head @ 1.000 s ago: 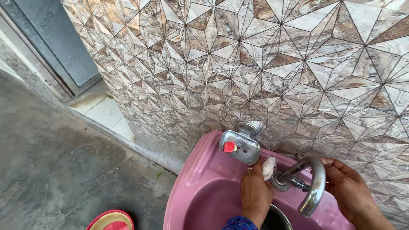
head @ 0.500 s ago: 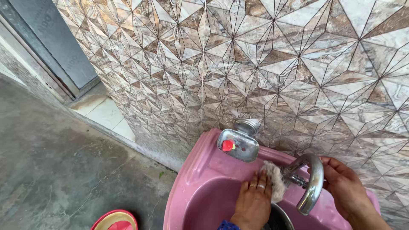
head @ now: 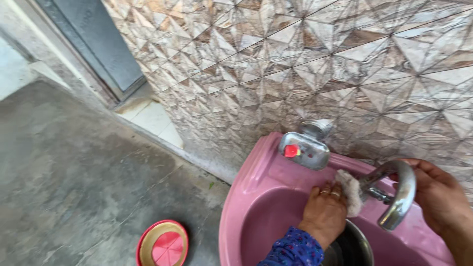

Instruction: The person washes a metal cup under running water, then uses a cloth to wipe the faucet and the pink sink basin. The person scrubs the sink surface and rinses the cloth repeatedly.

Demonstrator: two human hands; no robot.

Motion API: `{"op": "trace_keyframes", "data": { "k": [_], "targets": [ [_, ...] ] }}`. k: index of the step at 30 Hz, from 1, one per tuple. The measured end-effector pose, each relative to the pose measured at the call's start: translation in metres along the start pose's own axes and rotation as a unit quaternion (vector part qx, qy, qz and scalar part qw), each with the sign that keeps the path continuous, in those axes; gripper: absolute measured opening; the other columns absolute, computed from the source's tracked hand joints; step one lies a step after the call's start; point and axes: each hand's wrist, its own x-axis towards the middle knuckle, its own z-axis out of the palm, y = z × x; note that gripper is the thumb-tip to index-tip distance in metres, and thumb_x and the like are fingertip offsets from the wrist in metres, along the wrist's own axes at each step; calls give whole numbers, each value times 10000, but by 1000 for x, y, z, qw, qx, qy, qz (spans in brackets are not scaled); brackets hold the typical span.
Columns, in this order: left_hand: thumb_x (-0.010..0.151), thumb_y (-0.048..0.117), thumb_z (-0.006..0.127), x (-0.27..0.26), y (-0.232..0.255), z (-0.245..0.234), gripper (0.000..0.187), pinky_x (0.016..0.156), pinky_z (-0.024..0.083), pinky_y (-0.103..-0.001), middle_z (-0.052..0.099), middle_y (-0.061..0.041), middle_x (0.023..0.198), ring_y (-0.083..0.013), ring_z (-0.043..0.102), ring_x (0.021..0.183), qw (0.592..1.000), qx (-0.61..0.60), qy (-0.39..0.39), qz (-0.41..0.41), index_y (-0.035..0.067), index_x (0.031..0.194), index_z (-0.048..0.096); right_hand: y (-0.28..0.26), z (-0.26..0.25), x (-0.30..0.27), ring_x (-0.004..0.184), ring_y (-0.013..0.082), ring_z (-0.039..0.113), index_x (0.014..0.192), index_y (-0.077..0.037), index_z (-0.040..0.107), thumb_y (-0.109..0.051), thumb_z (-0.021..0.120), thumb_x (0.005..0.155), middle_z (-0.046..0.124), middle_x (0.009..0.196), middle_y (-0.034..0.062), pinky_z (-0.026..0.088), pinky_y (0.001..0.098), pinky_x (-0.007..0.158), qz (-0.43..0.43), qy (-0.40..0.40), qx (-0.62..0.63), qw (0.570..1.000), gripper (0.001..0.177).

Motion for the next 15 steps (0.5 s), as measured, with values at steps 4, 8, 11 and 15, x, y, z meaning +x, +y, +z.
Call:
{"op": "trace_keyframes", "data": {
  "k": [4,8,11,15],
  "targets": [
    [905,201,548,20,-4,1,326,1028,409,-475,677,-109,1324,-284,573,1308,999,2,-12,-31,84,1131,753,10,0,3,997,220,673,1305,38,565,-133,451,1095,672,1124,173,535,401,900,-10,-4,4,1000,293],
    [919,200,540,26,-2,-3,294,1027,401,-468,690,-95,1258,-295,541,1352,995,-2,-97,-29,99,1077,766,14,-10,5,1013,223,659,1313,19,578,-126,457,1089,663,1120,178,515,414,896,-13,-11,11,1000,293],
    [965,203,528,5,7,-8,297,1043,401,-466,692,-112,1268,-276,576,1261,992,6,-123,-9,96,1112,763,17,-13,8,973,241,639,1308,20,588,-153,464,1106,667,1106,184,503,422,889,-15,-11,5,1000,294],
    [921,195,531,8,4,1,312,1009,394,-491,696,-96,1245,-292,578,1235,997,8,-72,-20,100,1115,756,16,-14,6,901,270,596,1291,38,589,-179,495,1126,642,1076,191,500,437,895,1,-19,17,1000,289]
  ]
}}
